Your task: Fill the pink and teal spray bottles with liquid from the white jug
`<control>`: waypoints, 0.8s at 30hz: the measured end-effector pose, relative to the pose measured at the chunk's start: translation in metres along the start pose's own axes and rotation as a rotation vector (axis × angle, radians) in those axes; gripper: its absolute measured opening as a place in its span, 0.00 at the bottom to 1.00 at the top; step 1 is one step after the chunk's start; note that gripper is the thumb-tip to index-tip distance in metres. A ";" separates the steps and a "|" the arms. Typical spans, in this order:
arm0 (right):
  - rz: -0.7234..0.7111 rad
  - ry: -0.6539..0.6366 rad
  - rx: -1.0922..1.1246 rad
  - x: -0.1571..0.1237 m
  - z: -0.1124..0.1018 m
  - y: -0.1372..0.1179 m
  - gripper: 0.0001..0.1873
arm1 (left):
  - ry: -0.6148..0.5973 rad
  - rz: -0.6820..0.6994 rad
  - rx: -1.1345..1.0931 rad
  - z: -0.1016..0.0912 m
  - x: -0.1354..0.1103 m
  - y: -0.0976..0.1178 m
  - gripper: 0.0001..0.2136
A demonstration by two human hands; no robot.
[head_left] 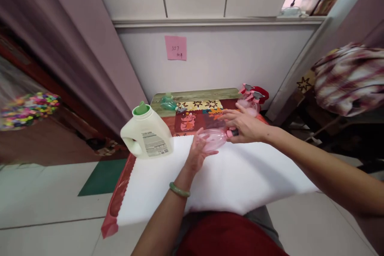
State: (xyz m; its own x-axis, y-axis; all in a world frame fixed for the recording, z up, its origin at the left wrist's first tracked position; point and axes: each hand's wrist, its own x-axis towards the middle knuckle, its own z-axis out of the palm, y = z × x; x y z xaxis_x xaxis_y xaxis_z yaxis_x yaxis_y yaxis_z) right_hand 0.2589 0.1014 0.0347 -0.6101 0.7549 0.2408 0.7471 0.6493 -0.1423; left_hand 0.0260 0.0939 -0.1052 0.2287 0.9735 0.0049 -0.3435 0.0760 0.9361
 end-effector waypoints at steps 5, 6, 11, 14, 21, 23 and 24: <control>0.124 0.503 0.368 0.001 -0.016 -0.023 0.16 | 0.053 -0.113 -0.386 0.011 -0.023 0.014 0.26; 0.189 0.678 0.511 -0.001 -0.010 -0.027 0.20 | 0.084 -0.112 -0.415 0.010 -0.026 0.016 0.25; 0.442 0.769 1.329 -0.002 0.062 -0.058 0.33 | 0.170 -0.071 -0.450 0.013 -0.032 0.028 0.23; 0.543 0.704 1.586 0.013 0.091 -0.080 0.33 | 0.184 -0.030 -0.373 0.022 -0.040 0.029 0.22; 0.835 1.000 1.890 0.039 0.076 -0.081 0.26 | 0.242 0.302 0.139 0.020 -0.055 0.014 0.49; 0.849 1.004 1.935 0.037 0.074 -0.078 0.27 | 0.186 0.606 0.567 0.008 -0.055 0.016 0.41; 0.846 1.002 1.954 0.036 0.074 -0.077 0.27 | 0.130 0.753 0.776 0.002 -0.054 0.018 0.31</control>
State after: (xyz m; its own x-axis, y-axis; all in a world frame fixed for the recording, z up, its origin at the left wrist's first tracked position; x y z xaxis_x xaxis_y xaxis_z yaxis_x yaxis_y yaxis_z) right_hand 0.1598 0.0851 -0.0172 0.2992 0.9314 -0.2072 -0.7323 0.0849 -0.6757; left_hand 0.0093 0.0422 -0.0879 0.0864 0.7324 0.6754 0.3239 -0.6617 0.6761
